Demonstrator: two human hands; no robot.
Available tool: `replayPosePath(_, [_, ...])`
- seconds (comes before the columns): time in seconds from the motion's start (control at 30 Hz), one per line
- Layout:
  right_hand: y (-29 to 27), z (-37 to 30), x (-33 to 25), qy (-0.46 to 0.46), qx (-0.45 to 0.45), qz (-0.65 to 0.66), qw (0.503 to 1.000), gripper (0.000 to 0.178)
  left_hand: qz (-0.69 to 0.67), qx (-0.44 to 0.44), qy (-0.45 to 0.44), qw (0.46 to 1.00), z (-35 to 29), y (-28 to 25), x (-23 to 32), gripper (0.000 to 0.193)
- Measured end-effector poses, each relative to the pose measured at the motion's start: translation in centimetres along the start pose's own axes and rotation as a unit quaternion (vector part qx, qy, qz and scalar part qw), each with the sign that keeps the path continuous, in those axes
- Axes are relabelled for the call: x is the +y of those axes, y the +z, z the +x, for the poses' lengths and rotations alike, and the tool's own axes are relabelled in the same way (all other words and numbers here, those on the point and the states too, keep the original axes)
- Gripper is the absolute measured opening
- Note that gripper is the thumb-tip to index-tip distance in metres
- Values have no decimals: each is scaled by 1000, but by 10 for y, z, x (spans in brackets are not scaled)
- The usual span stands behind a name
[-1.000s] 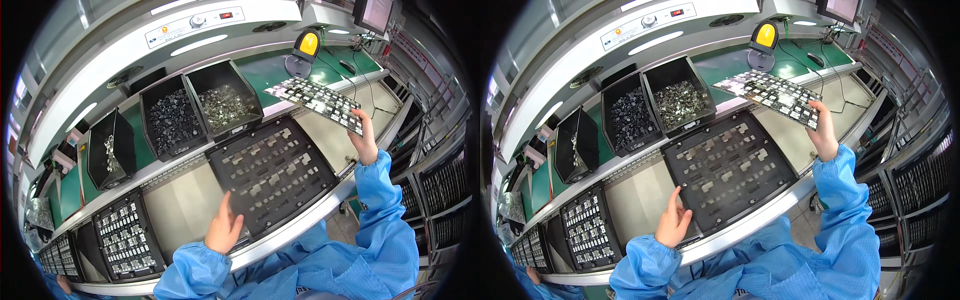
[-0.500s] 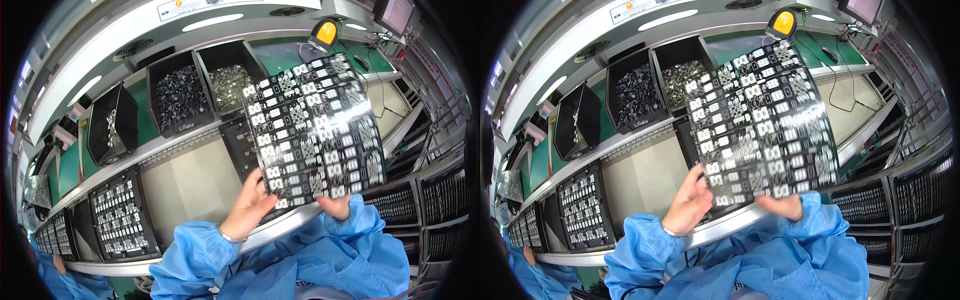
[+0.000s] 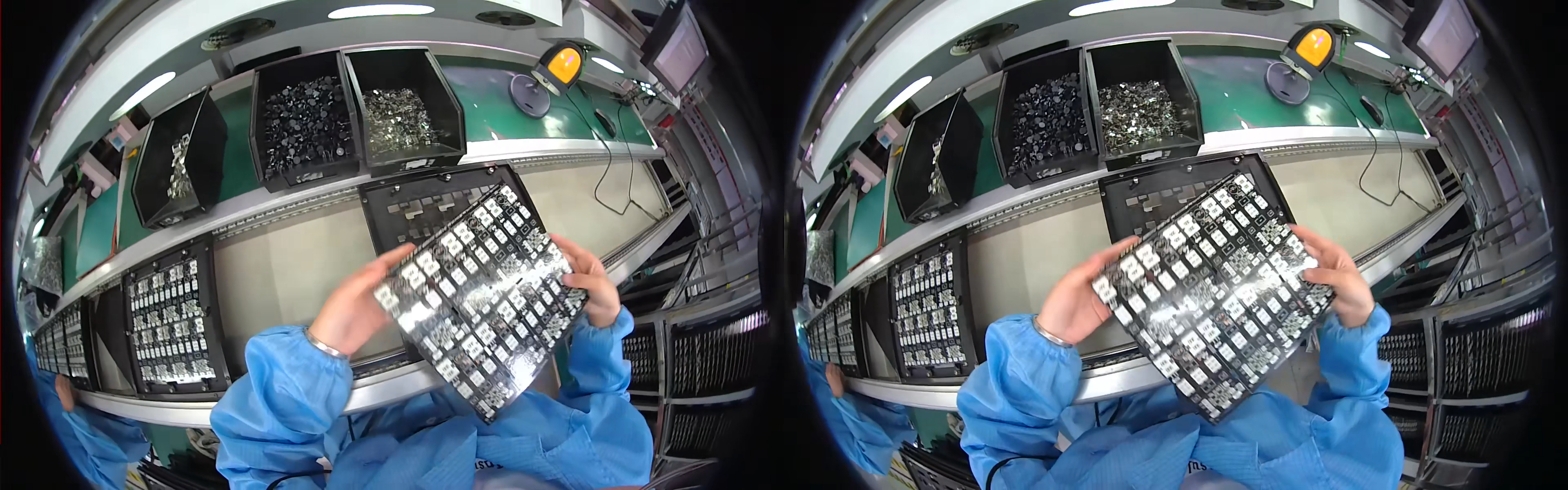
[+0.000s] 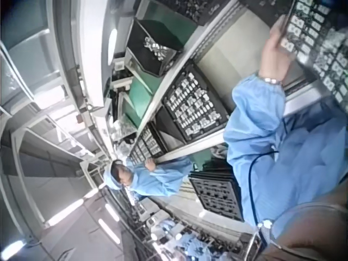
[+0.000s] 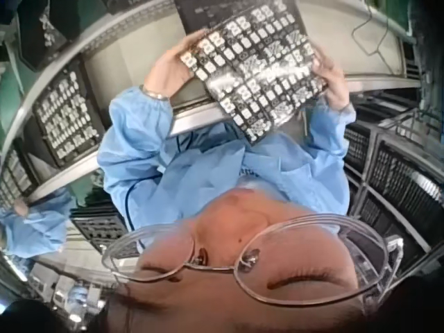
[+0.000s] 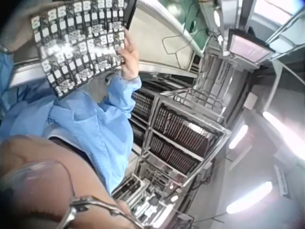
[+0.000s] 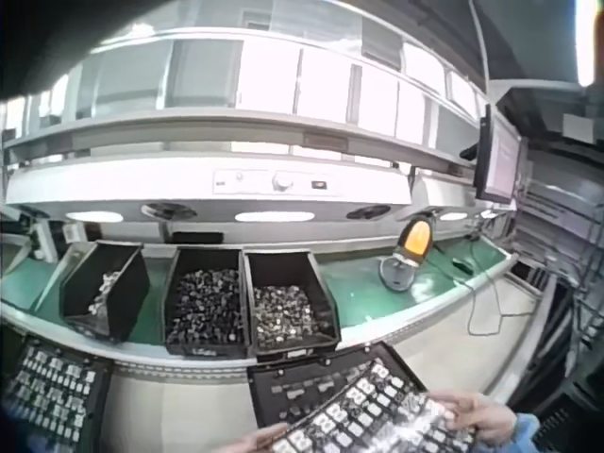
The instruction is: Assembling small electronic components onto printed circuit boards at a manual assembly station.
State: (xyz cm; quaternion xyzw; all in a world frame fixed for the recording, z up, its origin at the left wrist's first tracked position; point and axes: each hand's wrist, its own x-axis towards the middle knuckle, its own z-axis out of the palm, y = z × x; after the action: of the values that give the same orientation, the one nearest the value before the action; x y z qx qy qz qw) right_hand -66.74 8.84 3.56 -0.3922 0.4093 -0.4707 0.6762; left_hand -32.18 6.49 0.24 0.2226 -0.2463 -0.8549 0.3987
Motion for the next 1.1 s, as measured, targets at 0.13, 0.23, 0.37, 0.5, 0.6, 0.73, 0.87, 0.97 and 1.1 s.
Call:
replayPosePath(0.13, [-33, 19, 33, -48, 78, -4, 996, 61, 167, 85, 143, 972, 0, -15, 7, 58])
replayPosePath(0.23, [-30, 35, 40, -79, 106, -29, 991, 59, 298, 128, 196, 925, -8, -20, 10, 57])
replayPosePath(0.37, [-32, 48, 44, -87, 98, -84, 988, 58, 366, 141, 227, 891, -17, -33, -7, 55])
replayPosePath(0.5, [-33, 51, 46, -75, 95, -168, 978, 55, 526, 80, 251, 809, -18, -22, -15, 42])
replayPosePath(0.6, [-32, 49, 54, -76, 94, -234, 965, 54, 697, -9, 280, 660, -17, -10, -24, 36])
replayPosePath(0.73, [-24, 48, 54, -151, 98, -569, 802, 53, 803, -66, 243, 540, -19, -10, -45, 44])
replayPosePath(0.87, [10, 45, 51, -210, 119, -738, 630, 42, 825, -75, 217, 516, -20, -11, -46, 48])
replayPosePath(0.97, [18, 36, 32, -223, 58, -729, 645, 39, 829, -74, 217, 510, -18, -8, -44, 46])
replayPosePath(1.1, [21, 34, 31, -187, -226, -646, 705, 44, 843, -72, 215, 488, -15, -6, -45, 43])
